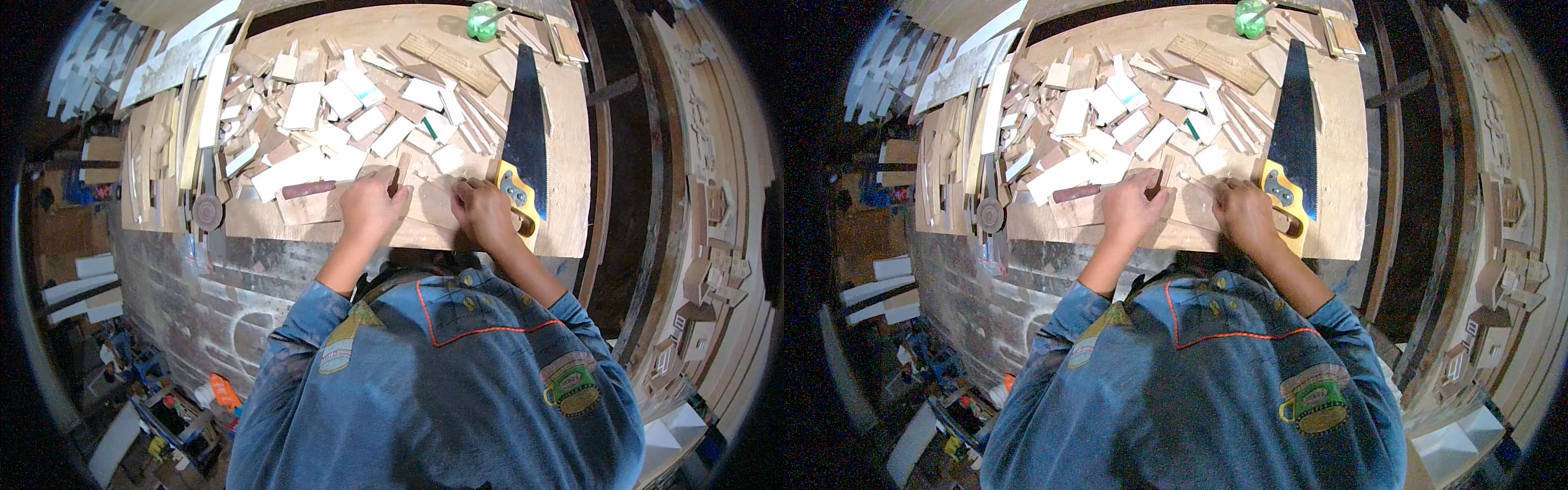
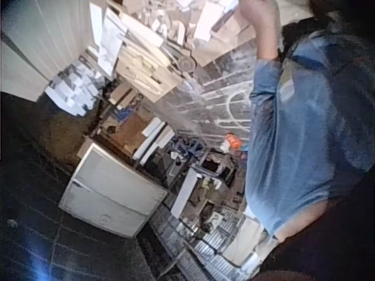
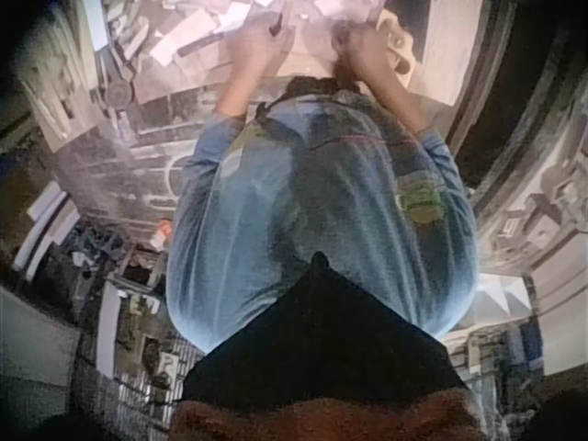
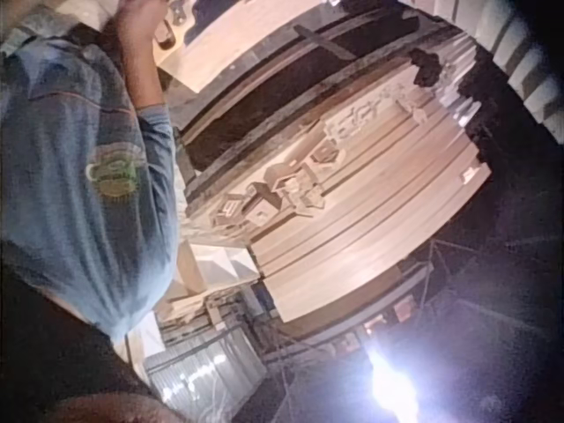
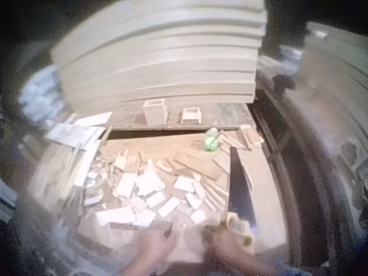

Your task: The person is assembling a small wooden frame by sanding the edges of wooden strips using a sanding block and applying glue to join them together on a workbench.

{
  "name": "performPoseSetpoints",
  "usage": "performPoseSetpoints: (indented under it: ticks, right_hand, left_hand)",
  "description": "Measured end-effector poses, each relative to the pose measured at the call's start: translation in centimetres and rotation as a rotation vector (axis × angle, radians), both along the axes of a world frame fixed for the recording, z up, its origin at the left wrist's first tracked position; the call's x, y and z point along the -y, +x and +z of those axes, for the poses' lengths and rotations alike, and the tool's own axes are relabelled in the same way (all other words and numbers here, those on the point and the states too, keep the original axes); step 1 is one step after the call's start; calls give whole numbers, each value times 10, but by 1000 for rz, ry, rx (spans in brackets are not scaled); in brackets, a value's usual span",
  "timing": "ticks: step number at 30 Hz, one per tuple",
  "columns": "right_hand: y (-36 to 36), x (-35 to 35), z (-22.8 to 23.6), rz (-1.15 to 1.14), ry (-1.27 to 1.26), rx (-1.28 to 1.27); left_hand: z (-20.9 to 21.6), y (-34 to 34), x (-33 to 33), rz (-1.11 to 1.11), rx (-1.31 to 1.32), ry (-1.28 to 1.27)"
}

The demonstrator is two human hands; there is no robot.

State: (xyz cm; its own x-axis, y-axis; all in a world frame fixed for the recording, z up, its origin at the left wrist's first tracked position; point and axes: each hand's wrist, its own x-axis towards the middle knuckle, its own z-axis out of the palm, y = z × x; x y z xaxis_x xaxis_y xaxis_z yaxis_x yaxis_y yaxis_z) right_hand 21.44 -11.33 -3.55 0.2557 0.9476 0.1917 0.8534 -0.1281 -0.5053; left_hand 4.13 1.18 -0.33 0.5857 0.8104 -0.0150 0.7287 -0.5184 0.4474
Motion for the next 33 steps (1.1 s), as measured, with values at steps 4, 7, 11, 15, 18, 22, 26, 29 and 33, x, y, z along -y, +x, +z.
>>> performPoseSetpoints:
  ticks: [4, 7, 11, 15, 18, 22, 26, 29, 33]
  right_hand:
    - [-2, -4, -2, -6, 21, 13]
    - [1, -7, -5, -25, -5, 24]
    - [9, -11, -8, 19, -17, 46]
    - [14, -15, -6, 44, 44, 25]
    - [14, -18, -6, 46, 40, 24]
    - [13, -21, -8, 51, 48, 16]
    - [11, -24, -8, 29, 44, 37]
    - [9, -27, -6, 14, 41, 29]
    - [8, -30, -4, 7, 37, 36]
  left_hand:
    - [-7, 0, 3, 8, 0, 44]
    - [-11, 0, 1, 16, -57, 12]
    - [-11, 0, 1, 29, -8, 27]
    - [-16, -1, 1, 28, 39, 28]
    - [-19, -2, 1, 14, 62, 40]
    - [-20, -1, 2, 10, 66, 57]
    - [-16, 0, 4, 19, 89, 48]
    - [-14, 1, 3, 9, 77, 46]
    - [-15, 1, 3, 5, 76, 40]
